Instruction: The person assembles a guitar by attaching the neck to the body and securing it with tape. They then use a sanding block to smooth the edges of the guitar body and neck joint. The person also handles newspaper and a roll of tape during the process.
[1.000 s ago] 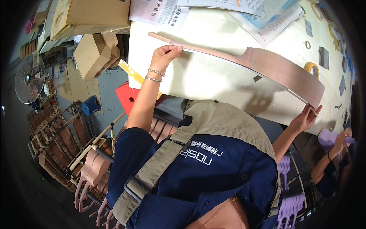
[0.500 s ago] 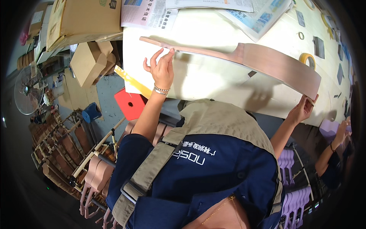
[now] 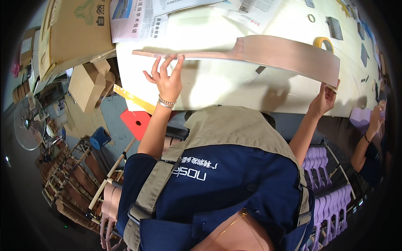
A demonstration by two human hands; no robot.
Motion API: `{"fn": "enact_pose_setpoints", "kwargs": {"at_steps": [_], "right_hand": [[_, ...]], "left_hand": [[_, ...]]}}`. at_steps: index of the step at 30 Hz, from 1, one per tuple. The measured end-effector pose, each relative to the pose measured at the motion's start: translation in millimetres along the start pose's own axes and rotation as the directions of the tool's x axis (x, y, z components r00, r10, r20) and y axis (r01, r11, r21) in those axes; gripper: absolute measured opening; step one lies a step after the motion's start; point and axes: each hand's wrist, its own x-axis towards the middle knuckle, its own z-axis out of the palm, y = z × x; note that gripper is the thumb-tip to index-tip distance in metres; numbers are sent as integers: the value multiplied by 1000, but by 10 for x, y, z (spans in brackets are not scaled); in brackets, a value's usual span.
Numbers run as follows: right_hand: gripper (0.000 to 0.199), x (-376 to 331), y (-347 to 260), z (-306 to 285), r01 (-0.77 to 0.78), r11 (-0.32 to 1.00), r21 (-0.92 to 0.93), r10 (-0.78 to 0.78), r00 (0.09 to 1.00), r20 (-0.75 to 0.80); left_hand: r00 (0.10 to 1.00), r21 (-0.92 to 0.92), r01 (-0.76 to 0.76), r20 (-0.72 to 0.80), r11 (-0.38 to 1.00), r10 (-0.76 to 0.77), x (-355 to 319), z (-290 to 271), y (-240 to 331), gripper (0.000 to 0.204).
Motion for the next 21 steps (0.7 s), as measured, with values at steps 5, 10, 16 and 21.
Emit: {"fn": "enact_pose_setpoints", "kwargs": {"at_steps": [5, 10, 16, 21], "right_hand": [[57, -17, 0, 42, 1, 1000, 14, -1, 1000, -3], [58, -38, -37, 98, -13, 998, 57, 15, 999, -33], [62, -42, -25, 104, -22, 997, 77, 25, 999, -37], [63, -44, -2, 107, -18, 998, 60, 19, 1000, -16]], "left_hand": [[998, -106, -61, -12, 992, 60, 109, 24, 295, 45], [989, -163, -148, -5, 975, 149, 227, 35, 614, 51], [970, -240, -238, -15, 941, 242, 342, 77, 947, 50], [960, -264, -278, -35, 924, 279, 414, 53, 1111, 40]]}}
